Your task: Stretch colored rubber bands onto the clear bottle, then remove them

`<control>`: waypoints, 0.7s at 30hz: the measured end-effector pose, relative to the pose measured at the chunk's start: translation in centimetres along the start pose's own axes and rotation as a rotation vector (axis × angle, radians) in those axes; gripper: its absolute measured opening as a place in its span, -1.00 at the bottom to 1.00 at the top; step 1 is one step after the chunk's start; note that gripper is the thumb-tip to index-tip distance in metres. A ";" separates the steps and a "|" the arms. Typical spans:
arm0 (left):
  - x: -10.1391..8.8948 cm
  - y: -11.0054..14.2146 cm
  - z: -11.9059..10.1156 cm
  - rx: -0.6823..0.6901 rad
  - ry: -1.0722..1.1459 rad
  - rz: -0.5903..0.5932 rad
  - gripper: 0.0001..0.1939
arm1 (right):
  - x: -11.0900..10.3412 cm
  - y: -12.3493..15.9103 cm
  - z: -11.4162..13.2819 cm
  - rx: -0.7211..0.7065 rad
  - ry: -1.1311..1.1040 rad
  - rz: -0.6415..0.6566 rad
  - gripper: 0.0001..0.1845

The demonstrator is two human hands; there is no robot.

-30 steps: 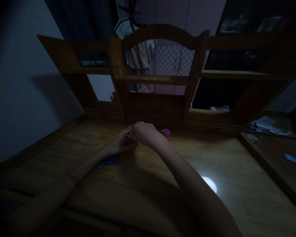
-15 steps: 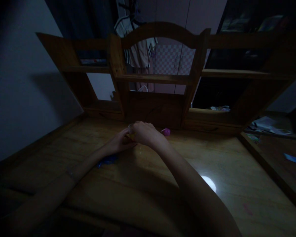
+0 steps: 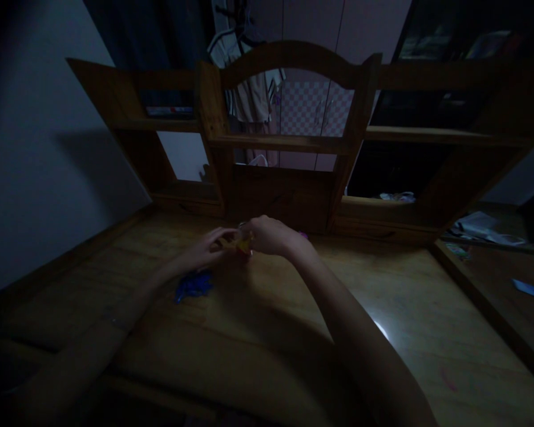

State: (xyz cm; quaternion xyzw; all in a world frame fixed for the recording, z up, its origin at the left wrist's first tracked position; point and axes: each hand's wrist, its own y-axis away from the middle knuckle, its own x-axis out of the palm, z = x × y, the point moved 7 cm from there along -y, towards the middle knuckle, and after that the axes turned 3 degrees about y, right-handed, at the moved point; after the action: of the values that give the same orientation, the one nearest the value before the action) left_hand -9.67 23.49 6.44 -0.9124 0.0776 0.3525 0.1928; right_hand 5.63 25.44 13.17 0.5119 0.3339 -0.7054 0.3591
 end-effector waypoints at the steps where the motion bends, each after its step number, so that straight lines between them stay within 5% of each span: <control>1: -0.6 0.0 0.7 -0.027 -0.026 0.021 -0.53 | -0.2 0.1 -0.1 0.007 -0.001 0.003 -0.77; 5: -1.9 0.1 2.9 -0.070 -0.089 0.019 -0.60 | -0.8 0.5 0.0 0.068 0.047 0.026 -0.83; 10: -1.0 -0.1 4.3 -0.061 -0.102 -0.049 -0.58 | -0.9 0.7 0.3 0.138 0.055 0.018 -0.89; 21: -1.8 -0.1 4.7 -0.039 -0.164 -0.128 -0.60 | 0.0 -1.0 -0.3 -0.107 -0.217 -0.281 -0.88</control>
State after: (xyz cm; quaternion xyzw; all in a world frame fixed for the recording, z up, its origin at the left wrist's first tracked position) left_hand -13.86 25.50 4.44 -0.8871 -0.0039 0.4146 0.2029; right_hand 4.91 26.23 13.22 0.3612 0.3984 -0.7810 0.3177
